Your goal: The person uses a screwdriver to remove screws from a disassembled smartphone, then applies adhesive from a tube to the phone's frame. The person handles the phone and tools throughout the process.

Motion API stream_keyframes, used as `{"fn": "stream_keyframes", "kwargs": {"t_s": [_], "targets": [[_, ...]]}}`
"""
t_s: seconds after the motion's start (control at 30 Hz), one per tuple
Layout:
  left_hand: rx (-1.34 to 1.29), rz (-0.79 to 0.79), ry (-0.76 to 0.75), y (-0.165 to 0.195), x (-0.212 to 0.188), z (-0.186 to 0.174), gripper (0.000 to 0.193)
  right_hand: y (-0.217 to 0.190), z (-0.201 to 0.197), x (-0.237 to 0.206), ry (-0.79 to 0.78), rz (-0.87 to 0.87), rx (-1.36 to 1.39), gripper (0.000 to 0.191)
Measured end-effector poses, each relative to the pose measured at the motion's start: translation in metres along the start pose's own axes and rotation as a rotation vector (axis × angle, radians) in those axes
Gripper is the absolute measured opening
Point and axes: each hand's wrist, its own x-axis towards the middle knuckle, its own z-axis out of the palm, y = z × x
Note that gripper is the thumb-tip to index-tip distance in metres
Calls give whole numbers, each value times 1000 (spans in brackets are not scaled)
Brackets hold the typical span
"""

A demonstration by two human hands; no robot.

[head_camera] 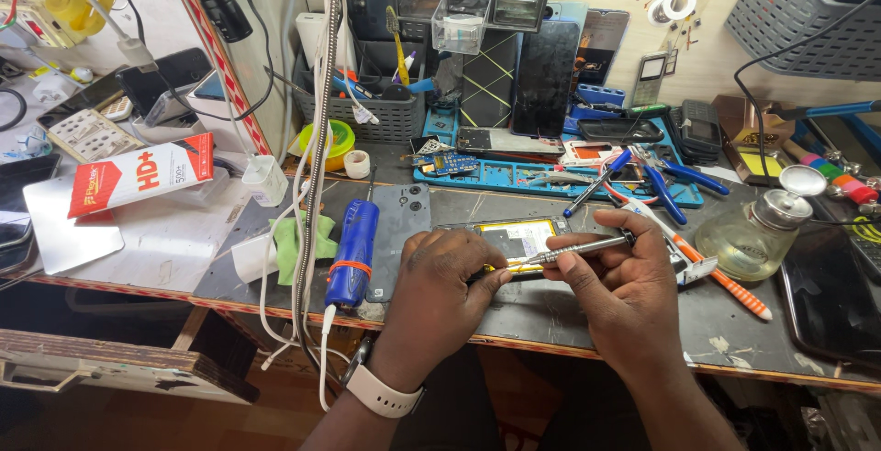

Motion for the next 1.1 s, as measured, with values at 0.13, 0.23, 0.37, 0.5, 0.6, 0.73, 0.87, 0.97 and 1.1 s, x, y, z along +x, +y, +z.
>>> {"fn": "stream_keyframes", "kwargs": {"t_s": [0.13, 0.23, 0.37, 0.5, 0.6, 0.73, 0.87, 0.97, 1.1], "targets": [[1, 1, 8, 1, 0, 0, 9, 0, 0, 0, 4, -7, 8, 49], [2, -16, 5, 1, 0, 0, 10, 0, 0, 0, 3, -10, 10, 49], [22, -6, 10, 1, 0, 0, 10, 0, 0, 1, 13, -17, 1, 49], [23, -3, 14, 1, 0, 1, 10, 0, 0, 1, 10, -13, -6, 48], [21, 4, 21, 0, -1, 2, 10, 0, 0, 0, 22, -2, -4, 49], [15, 13, 26, -1, -1, 2, 10, 0, 0, 0, 13, -20, 6, 49], [50, -14, 13, 0, -1, 2, 16, 0, 0, -1, 7, -23, 15, 49], [108, -71, -4, 1, 2, 3, 29, 0, -1, 0, 23, -47, 5, 50], [151, -91, -19, 2, 3, 5, 37, -9, -15, 11, 29, -142, -179, 56]]}}
